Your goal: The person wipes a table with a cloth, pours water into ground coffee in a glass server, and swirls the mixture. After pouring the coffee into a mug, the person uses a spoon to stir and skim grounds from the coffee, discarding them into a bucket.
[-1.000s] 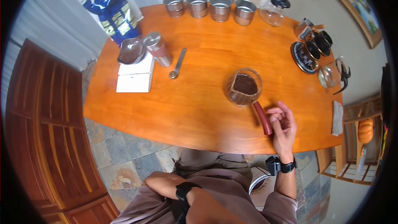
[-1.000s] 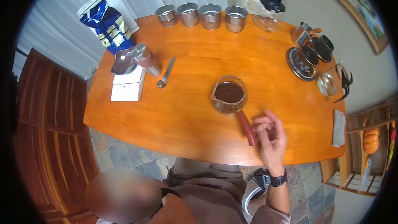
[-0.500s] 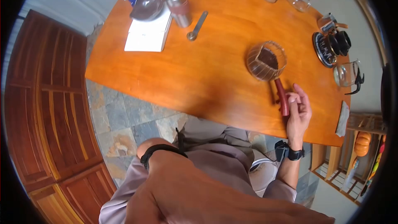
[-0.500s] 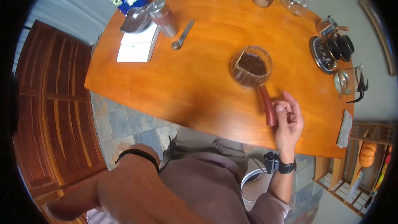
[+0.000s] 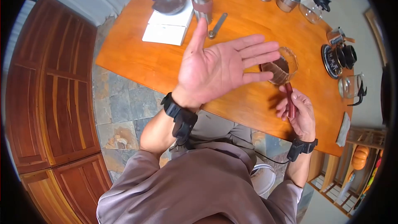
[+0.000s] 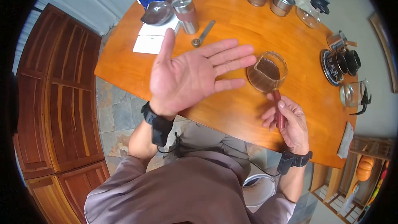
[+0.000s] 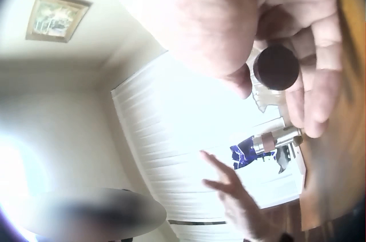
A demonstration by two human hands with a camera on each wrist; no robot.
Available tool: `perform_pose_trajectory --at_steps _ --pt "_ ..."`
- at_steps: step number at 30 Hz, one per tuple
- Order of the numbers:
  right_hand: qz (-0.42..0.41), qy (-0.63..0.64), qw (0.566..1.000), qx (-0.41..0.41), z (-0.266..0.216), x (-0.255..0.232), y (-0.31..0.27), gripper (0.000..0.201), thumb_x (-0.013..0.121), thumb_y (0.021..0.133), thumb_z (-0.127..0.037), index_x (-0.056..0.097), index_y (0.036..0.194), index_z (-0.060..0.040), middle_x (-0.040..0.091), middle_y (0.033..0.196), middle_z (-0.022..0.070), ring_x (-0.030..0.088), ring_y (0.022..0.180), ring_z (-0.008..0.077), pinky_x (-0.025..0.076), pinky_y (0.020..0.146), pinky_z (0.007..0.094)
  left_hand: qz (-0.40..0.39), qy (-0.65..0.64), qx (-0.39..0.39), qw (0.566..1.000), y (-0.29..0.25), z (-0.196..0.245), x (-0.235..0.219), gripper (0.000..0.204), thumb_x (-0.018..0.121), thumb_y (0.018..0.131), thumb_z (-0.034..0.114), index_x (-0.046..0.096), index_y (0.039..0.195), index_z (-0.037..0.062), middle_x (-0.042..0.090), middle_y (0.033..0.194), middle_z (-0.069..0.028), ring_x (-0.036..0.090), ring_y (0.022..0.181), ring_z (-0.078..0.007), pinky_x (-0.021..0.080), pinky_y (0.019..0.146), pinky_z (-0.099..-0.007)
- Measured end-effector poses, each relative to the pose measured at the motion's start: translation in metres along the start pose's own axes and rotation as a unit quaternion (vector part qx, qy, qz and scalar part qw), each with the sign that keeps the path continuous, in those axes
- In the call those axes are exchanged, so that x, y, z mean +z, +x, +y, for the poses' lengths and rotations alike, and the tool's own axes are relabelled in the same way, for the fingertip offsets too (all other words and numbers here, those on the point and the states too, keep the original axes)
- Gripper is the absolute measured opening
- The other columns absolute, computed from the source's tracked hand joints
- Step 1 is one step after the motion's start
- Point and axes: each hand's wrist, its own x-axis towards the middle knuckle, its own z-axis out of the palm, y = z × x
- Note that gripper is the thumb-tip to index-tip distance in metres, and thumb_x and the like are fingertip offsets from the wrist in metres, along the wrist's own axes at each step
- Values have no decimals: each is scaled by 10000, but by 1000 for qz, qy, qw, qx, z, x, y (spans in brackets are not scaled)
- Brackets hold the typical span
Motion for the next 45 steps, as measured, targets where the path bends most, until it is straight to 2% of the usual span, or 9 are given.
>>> perform_pose_trajectory --at_steps 5,11,13,14,16,19,34,42,45 --pt "25 -7 1000 -1 -12 -6 -16 405 599 974 -274 585 1224 45 673 710 118 653 561 167 482 490 208 9 10 -2 1000 14 14 -31 955 291 955 714 289 1474 -87 272 1547 -309 274 1454 -418 301 1139 -574" --pt "7 -30 999 -28 -8 -1 -49 489 625 938 -324 589 1204 84 615 583 124 564 414 164 439 401 229 108 277 61 953 47 14 -63 577 406 1051 426 454 1341 -70 553 1349 -250 555 1266 -321 478 1018 -394" --pt "10 2 999 -31 -15 7 -42 499 622 941 -316 579 1218 97 612 580 127 566 420 163 440 405 229 165 379 72 908 69 12 -78 469 511 1027 380 582 1186 -56 709 1012 -150 697 924 -189 542 788 -266" --pt "18 10 999 -47 -16 8 -38 500 617 946 -304 571 1227 107 607 570 128 562 419 158 442 408 232 161 376 66 910 75 11 -83 469 511 1027 380 582 1186 -56 709 1012 -150 697 924 -189 542 788 -266" --pt "20 2 998 -57 -17 5 -42 494 622 943 -291 571 1223 113 607 571 128 563 420 158 445 410 233 219 562 49 796 86 10 -93 436 534 1021 380 658 1050 -36 679 711 -74 644 646 -106 494 578 -213" --pt "1 -14 998 -57 -16 -2 -49 495 646 927 -261 568 1227 125 611 581 127 566 424 160 454 419 236 229 560 32 795 79 7 -87 451 530 1022 392 678 991 -33 619 588 -60 594 550 -98 443 483 -212" --pt "23 22 999 -41 -14 9 -24 581 615 939 -352 557 1258 130 520 519 38 429 356 106 299 361 216 167 625 34 762 85 -5 -93 410 550 1006 381 638 1081 -13 669 743 -51 611 635 -83 469 515 -210" --pt "9 19 999 -46 -8 8 -30 506 583 967 -324 582 1252 94 510 517 22 418 367 91 288 368 215 170 614 35 770 84 -4 -93 450 538 1004 417 641 1073 -15 669 746 -57 614 639 -91 472 521 -218" --pt "63 17 997 -39 -14 14 -17 504 571 975 -332 584 1251 90 510 516 22 422 377 89 290 371 216 167 621 27 765 84 -4 -92 451 533 1007 416 641 1080 -16 670 746 -60 615 640 -93 474 522 -219"
